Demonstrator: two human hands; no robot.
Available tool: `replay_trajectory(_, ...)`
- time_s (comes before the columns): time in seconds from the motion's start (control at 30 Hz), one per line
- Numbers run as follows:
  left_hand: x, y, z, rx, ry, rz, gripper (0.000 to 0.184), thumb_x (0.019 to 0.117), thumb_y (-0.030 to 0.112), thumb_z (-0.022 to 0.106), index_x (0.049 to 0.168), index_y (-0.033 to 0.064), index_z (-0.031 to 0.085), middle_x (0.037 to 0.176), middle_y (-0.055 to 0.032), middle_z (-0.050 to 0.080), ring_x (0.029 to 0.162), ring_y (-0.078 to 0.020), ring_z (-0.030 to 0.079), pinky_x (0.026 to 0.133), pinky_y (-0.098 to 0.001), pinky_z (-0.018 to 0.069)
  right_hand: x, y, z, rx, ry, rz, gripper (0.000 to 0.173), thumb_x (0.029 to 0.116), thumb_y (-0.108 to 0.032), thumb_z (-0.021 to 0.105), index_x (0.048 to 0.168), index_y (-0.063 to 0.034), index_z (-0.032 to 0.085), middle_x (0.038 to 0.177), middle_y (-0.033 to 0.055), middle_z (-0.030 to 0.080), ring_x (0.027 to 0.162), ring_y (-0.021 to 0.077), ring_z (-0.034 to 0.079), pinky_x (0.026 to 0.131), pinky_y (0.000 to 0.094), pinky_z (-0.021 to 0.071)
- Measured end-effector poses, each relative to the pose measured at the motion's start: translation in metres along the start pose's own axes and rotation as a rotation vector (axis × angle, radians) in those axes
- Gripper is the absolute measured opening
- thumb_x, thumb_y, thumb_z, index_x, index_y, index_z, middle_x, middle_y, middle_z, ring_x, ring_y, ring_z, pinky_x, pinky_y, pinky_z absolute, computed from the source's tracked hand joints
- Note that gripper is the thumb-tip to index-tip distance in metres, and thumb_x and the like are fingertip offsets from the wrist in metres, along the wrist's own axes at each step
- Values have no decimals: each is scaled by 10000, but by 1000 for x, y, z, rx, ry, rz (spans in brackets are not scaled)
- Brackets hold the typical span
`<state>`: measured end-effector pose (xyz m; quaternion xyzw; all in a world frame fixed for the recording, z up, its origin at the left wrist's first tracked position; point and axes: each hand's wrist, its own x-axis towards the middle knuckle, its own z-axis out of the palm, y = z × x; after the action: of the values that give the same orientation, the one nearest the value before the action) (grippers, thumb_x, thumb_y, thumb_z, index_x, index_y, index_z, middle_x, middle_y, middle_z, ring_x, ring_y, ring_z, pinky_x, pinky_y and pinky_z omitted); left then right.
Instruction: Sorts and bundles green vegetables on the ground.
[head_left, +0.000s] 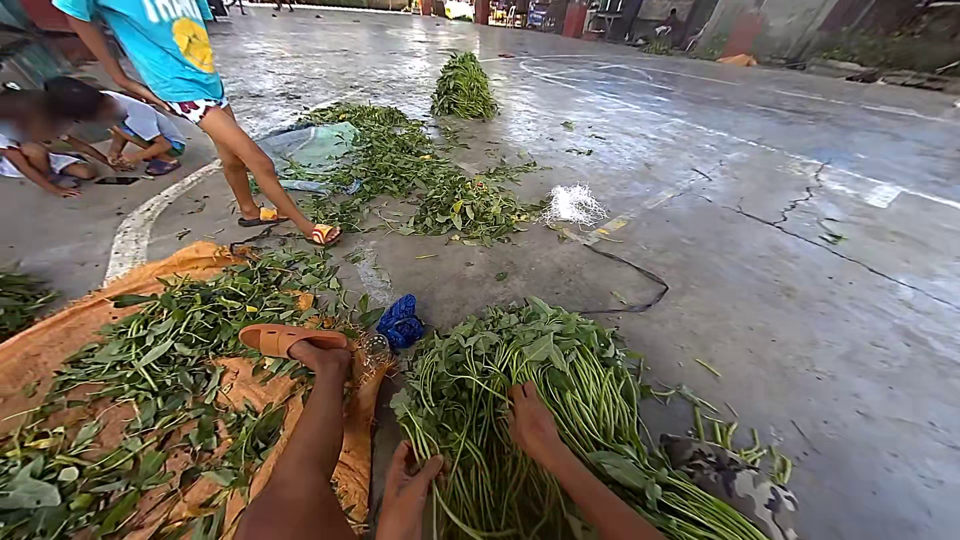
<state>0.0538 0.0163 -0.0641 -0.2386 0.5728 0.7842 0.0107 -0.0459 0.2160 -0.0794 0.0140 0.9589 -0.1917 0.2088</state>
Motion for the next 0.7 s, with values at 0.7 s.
replay_trajectory(0.7, 21, -17, -9, -228, 15, -191, 304, 992, -99, 522, 1279, -1, 512, 994, -129, 669, 728, -188, 673, 607, -306, 583, -19, -20, 15, 348, -183, -314, 393, 1087, -278, 474, 1327, -1, 616, 1326, 248, 573, 1163, 350, 612, 1022, 468, 490)
